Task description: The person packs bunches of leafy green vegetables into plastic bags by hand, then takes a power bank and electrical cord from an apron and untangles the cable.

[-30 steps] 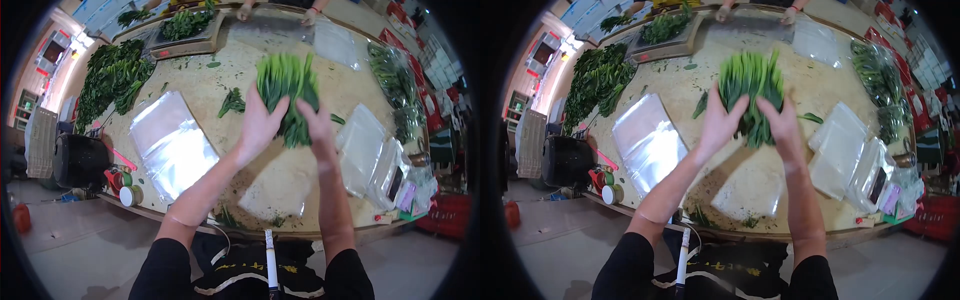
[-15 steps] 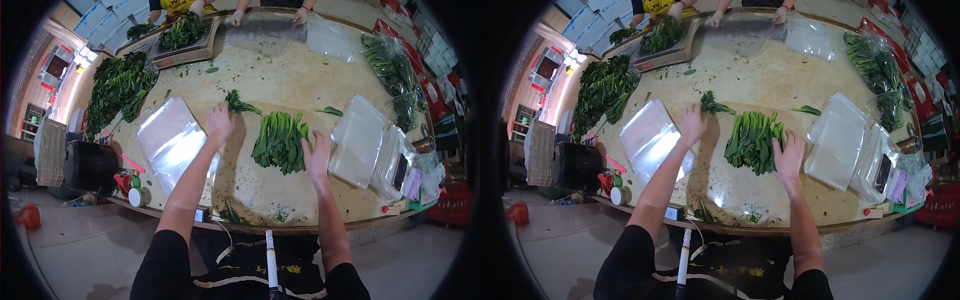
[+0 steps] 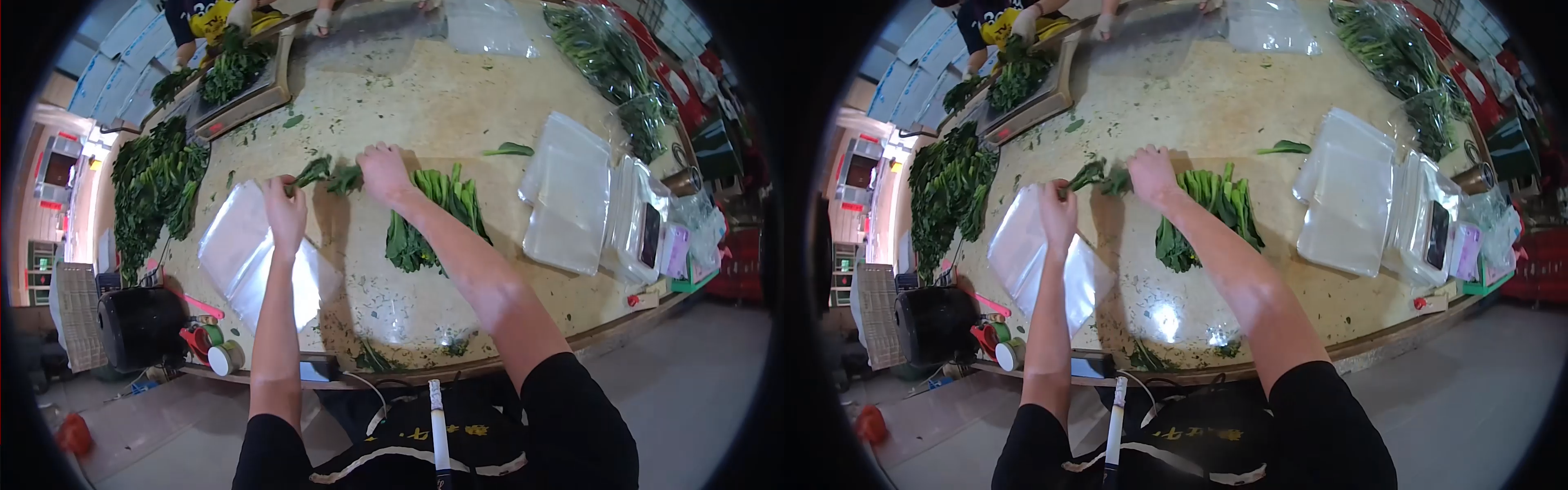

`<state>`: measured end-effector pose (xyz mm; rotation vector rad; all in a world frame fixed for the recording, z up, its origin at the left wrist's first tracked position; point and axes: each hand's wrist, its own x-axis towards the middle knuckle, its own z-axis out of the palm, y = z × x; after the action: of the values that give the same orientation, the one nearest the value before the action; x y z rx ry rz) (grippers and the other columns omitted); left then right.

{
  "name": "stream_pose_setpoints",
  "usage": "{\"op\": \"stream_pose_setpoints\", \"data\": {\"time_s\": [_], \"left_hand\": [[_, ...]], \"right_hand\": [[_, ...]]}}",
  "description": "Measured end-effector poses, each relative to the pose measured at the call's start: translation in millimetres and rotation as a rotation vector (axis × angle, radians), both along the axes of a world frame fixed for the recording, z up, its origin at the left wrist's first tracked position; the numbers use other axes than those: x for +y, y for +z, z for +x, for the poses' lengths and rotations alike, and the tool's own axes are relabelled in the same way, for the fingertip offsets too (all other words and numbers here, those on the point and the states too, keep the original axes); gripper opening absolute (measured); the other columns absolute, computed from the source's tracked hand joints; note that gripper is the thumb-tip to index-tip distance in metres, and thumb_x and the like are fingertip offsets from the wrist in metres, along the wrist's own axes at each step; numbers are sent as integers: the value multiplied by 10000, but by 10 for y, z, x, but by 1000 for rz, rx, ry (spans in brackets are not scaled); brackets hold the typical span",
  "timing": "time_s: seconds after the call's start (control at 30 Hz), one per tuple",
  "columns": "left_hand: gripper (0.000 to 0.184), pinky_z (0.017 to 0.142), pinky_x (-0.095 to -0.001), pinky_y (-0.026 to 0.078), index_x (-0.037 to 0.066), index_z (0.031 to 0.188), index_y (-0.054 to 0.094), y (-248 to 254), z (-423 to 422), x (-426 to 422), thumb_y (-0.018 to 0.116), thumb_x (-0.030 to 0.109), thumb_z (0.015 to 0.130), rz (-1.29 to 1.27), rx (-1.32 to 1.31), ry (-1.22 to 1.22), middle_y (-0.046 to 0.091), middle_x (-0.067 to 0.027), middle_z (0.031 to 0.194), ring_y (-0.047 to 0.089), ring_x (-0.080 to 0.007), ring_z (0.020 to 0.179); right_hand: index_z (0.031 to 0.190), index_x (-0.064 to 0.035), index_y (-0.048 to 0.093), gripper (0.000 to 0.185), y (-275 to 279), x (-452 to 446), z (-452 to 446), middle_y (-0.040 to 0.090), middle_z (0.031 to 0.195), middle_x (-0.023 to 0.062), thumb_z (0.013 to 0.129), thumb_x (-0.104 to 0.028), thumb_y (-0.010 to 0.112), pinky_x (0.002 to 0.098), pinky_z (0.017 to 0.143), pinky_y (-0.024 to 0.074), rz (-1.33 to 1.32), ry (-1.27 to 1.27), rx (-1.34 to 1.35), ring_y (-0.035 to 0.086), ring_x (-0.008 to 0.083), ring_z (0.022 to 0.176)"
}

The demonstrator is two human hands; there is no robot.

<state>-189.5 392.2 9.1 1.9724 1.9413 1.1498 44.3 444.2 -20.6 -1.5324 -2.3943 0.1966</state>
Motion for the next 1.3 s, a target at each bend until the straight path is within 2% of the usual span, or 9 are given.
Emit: {"op": "stream_pose_setpoints", "data": {"time_s": [0.17,0.33,0.5,0.57,0.7,0.77,0.87,1.03,1.3], "left_hand": [[215,805,-271,511,-29,1111,656,613,180,-290,630,15,902,-453,-482,-305,675,-46,982,637,-120,897],[357,850,-308,538,-58,1252,613,551,823,-280,596,35,908,-821,-311,-462,706,-130,1055,675,-184,953],[506,915,-425,558,-59,1362,531,-642,841,-291,633,64,882,-553,-366,-526,695,-249,1123,694,-368,1015],[578,912,-409,556,-89,1414,472,-536,667,-434,664,122,911,26,251,-401,689,-230,1194,697,-328,996],[432,867,-410,583,-73,1323,550,-639,311,-573,618,133,950,-167,269,-72,682,-238,1161,705,-334,1002],[446,831,-382,592,-73,1312,562,-102,464,-665,499,285,1054,-863,-556,-110,680,-202,1149,702,-275,982],[592,804,-342,589,-52,1299,585,167,465,-720,351,453,1100,-971,-1008,-305,683,-154,1097,684,-232,959],[622,904,-385,548,-28,1336,590,-469,737,-650,359,501,1103,-955,-922,-261,674,-126,1167,651,-212,1014],[831,1147,-400,374,-59,1551,269,13,1668,-967,670,401,987,-700,-1021,-328,485,-257,1464,480,-309,1363]], "right_hand": [[1055,-85,730,282,782,-339,945,662,1224,124,793,0,670,419,1065,465,55,79,528,584,330,1204],[1111,-115,742,324,524,-815,1468,630,1350,127,840,30,640,433,1120,432,-59,233,369,555,343,1277],[1208,-67,690,379,282,-1091,1773,626,1351,154,862,47,587,448,1122,424,28,-85,456,549,375,1284],[1242,-4,649,371,182,-1197,1999,628,1312,230,876,6,589,456,1042,491,117,-208,440,619,388,1183],[1233,48,636,376,56,-1364,2113,644,1193,300,896,-118,646,467,872,566,-218,-685,42,689,391,1001],[1233,56,634,404,-82,-1338,2139,649,1157,306,899,-168,679,469,825,577,-258,-703,-10,704,377,959],[1224,53,640,446,-86,-1285,2213,690,1030,213,931,-276,709,412,780,580,-416,-695,402,712,300,882],[1243,59,641,489,121,-1306,1896,711,983,91,1010,-371,642,293,721,537,-600,-469,1305,660,171,799],[1414,33,537,668,159,-1222,1379,667,1285,136,973,-439,709,337,966,512,-1013,-515,1383,642,198,1146]]}}
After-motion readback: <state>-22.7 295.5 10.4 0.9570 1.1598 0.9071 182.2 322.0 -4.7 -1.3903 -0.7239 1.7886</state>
